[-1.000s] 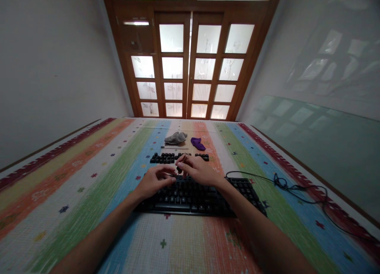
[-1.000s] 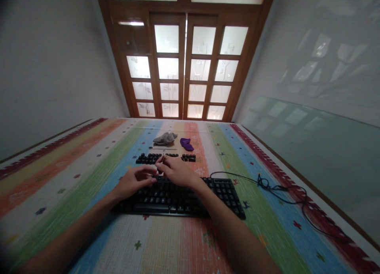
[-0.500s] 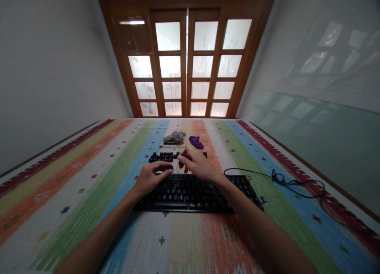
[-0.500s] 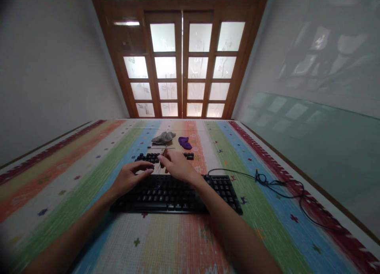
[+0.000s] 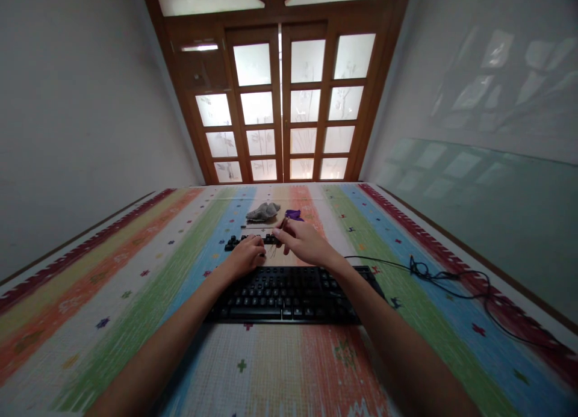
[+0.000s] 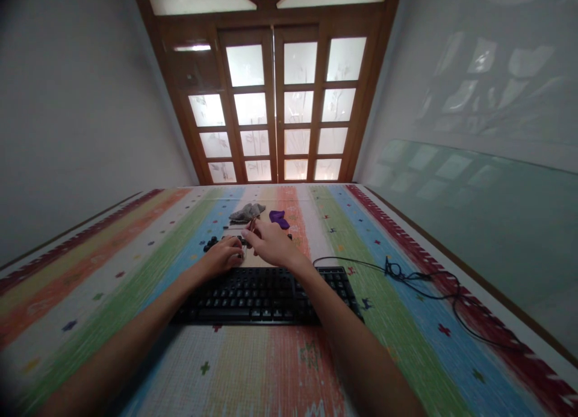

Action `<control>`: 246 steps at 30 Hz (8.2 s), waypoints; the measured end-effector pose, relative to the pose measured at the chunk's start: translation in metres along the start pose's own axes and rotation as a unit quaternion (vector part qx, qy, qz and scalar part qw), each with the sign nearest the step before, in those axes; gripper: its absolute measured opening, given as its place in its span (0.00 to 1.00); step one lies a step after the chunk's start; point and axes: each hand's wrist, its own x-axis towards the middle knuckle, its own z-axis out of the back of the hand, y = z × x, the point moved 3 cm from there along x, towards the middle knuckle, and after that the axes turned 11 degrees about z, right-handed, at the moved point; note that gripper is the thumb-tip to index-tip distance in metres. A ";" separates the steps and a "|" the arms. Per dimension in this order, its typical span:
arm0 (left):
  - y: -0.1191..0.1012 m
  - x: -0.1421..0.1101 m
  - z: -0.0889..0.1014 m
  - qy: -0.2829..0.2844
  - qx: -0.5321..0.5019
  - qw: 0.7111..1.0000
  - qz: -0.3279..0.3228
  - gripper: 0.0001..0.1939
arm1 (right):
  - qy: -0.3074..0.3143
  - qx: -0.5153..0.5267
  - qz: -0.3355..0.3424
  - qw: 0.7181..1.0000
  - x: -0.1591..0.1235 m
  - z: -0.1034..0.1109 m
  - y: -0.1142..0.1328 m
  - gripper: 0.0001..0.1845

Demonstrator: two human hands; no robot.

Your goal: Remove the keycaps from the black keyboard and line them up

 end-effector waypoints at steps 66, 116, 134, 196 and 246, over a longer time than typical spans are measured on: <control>-0.017 -0.053 0.020 0.022 -0.162 0.986 0.033 0.11 | 0.212 -0.052 0.022 0.976 -0.008 -0.026 -0.004 0.12; -0.020 -0.059 0.013 0.022 -0.150 0.988 0.013 0.10 | 0.229 -0.152 0.074 0.959 -0.010 -0.046 0.002 0.15; -0.015 -0.059 0.009 0.022 -0.145 0.989 0.012 0.10 | 0.161 -0.061 -0.058 0.983 -0.005 -0.050 -0.017 0.14; -0.019 -0.003 -0.001 -0.017 -0.020 1.000 0.014 0.04 | -0.023 -0.048 -0.055 0.997 -0.001 0.012 -0.008 0.13; 0.003 0.030 -0.018 -0.045 0.045 0.995 0.082 0.01 | -0.020 -0.070 -0.016 0.997 -0.002 0.025 0.005 0.14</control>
